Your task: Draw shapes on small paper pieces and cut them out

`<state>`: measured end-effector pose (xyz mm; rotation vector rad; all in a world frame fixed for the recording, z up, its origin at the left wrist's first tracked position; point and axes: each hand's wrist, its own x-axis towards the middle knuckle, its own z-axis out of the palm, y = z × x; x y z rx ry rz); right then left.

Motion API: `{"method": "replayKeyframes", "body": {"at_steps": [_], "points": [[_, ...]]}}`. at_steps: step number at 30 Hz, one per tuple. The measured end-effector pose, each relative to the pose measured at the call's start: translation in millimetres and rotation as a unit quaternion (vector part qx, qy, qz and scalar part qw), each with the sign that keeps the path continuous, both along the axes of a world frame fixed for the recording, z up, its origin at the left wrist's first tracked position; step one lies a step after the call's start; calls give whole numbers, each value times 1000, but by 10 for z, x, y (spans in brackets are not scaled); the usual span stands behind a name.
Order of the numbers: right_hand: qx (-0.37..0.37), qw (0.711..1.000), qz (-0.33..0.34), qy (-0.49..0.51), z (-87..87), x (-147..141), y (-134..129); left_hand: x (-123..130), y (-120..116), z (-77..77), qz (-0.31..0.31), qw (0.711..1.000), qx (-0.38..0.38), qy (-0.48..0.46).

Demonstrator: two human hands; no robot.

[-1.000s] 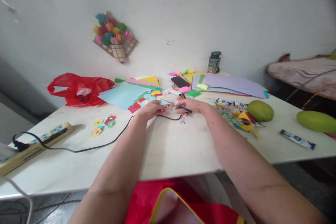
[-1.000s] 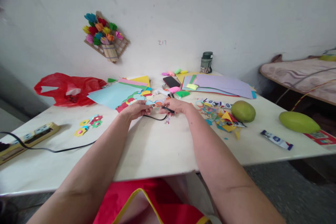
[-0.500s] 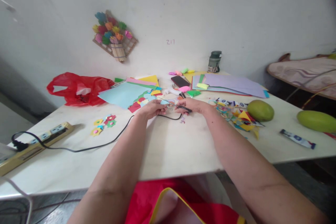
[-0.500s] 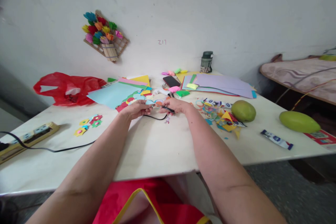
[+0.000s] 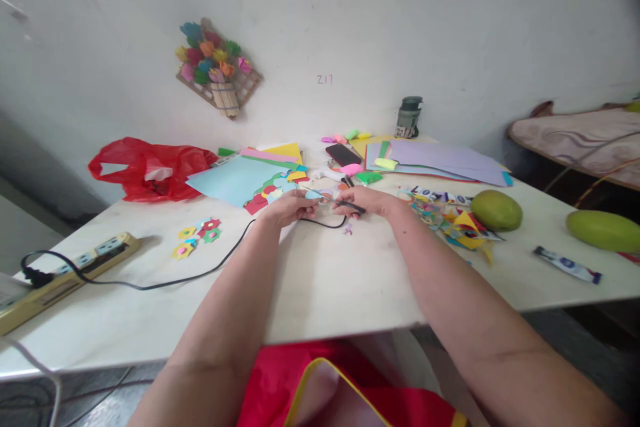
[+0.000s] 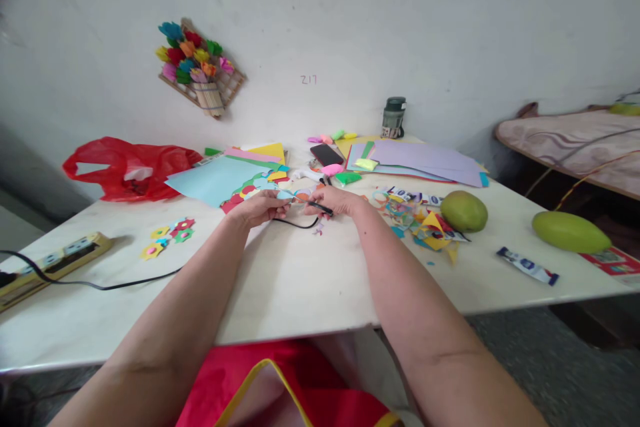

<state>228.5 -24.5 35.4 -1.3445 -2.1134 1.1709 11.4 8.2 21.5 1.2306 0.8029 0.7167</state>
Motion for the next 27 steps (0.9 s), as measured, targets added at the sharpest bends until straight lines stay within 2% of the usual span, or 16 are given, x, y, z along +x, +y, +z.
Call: {"method": "replayKeyframes", "body": {"at_steps": [14, 27], "points": [[8, 1000, 12, 10, -110, 37, 94, -27, 19, -22, -9, 1000, 10, -12], [-2, 1000, 2, 9, -29, 3, 18, -21, 4, -20, -9, 1000, 16, -5]]}}
